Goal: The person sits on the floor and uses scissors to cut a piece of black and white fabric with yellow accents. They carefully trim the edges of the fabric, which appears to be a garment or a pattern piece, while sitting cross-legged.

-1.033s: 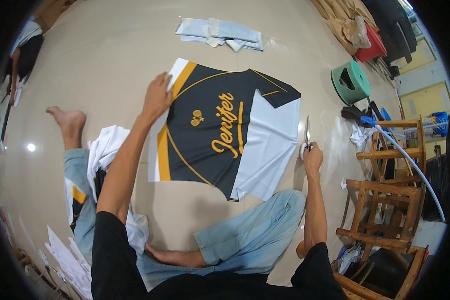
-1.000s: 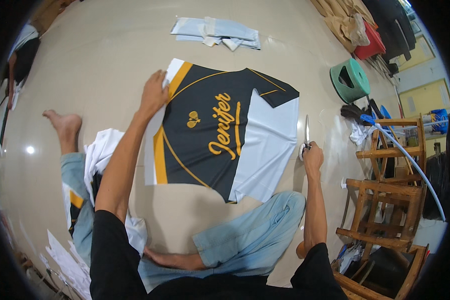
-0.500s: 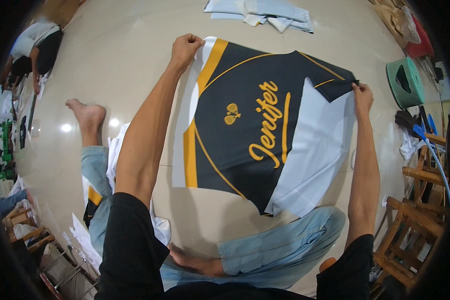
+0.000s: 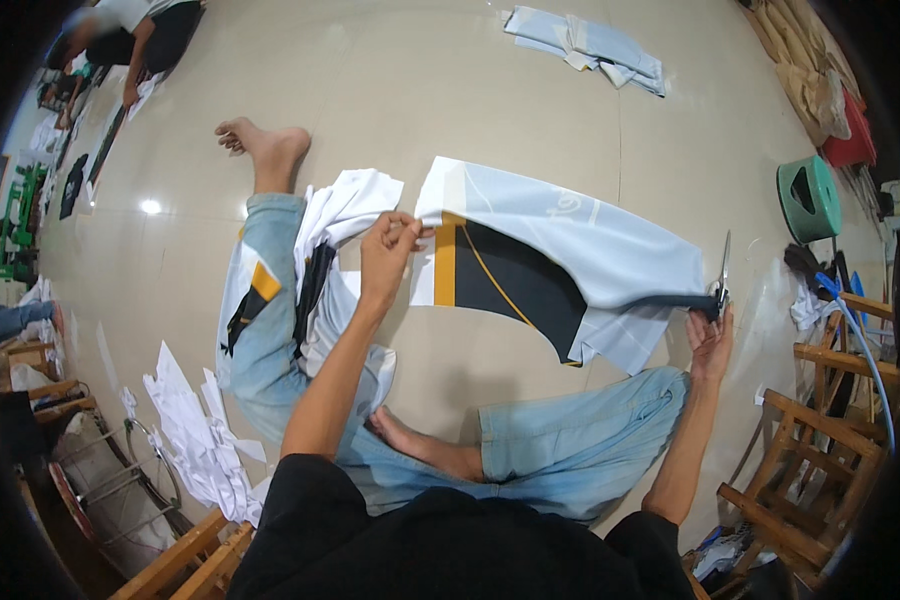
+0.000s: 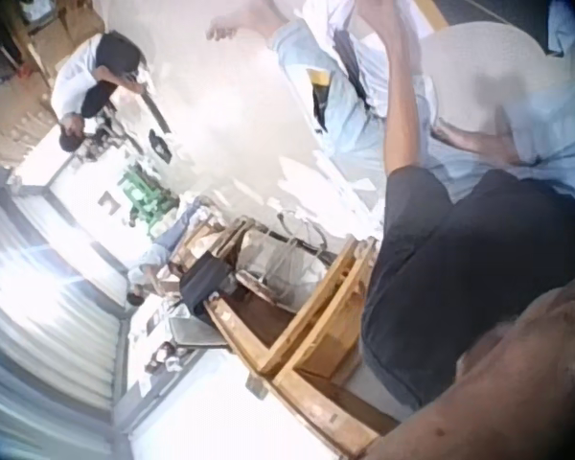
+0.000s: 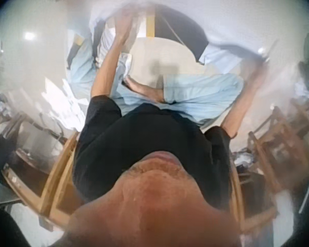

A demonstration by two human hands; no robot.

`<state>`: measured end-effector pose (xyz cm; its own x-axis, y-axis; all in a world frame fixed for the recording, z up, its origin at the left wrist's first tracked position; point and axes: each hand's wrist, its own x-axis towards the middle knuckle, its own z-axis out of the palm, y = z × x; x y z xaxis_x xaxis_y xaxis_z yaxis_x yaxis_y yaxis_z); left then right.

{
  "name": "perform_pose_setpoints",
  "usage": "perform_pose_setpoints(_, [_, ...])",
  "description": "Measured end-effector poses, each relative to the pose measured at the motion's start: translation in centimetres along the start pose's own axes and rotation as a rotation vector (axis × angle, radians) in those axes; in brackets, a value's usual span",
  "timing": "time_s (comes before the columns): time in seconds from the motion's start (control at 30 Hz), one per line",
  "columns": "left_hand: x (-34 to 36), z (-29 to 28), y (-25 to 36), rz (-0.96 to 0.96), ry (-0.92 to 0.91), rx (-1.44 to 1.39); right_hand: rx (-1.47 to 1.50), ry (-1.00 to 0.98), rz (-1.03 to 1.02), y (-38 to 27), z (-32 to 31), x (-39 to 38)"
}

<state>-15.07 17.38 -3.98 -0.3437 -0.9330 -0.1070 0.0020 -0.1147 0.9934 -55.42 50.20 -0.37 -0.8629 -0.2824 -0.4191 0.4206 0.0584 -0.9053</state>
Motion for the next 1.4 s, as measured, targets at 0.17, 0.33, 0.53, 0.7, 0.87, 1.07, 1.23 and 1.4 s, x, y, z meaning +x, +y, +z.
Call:
perform_pose_setpoints(0.17, [-4.7, -2.3, -2.0, -0.233, 0.07, -0.023, -0.441, -0.023, 0.038, 2.2, -1.6, 0.6])
perform_pose_setpoints(0.33, [-5.6, -3.7, -4.1, -0.188, 0.045, 0.0, -0.577, -0.011, 0.135, 3.3, 2.6, -0.5])
perform_pose_setpoints(0.53, [-5.0, -3.0, -3.9, -0.2, -0.038, 0.173, -0.601, -0.125, -0.014, 4.8, 1.5, 0.1])
perform_pose_setpoints(0.7, [-5.6, -3.3, -4.4, -0.168, -0.053, 0.308, -0.462, -0.069, 0.045, 4.7, 0.3, 2.3])
perform_pose_setpoints(0.87, [-6.7, -3.7, -5.1, 0.032, 0.0, 0.482, -0.335, -0.086, 0.003, 4.3, 1.2, 1.9])
perform_pose_setpoints(1.07, [-6.1, -3.1, -5.2, 0.105, -0.062, 0.499, -1.208, 0.334, -0.939, 5.3, -3.3, 2.3])
perform_pose_setpoints(1.23, [-6.7, -3.7, -4.2, 0.009, -0.043, 0.431, -0.338, -0.328, -0.017, 6.2, 6.6, -12.5])
perform_pose_setpoints(1.4, [-6.4, -2.5, -1.7, -0.126, -0.068, 0.151, 0.419, -0.696, 0.753, 15.4, 14.5, -21.1])
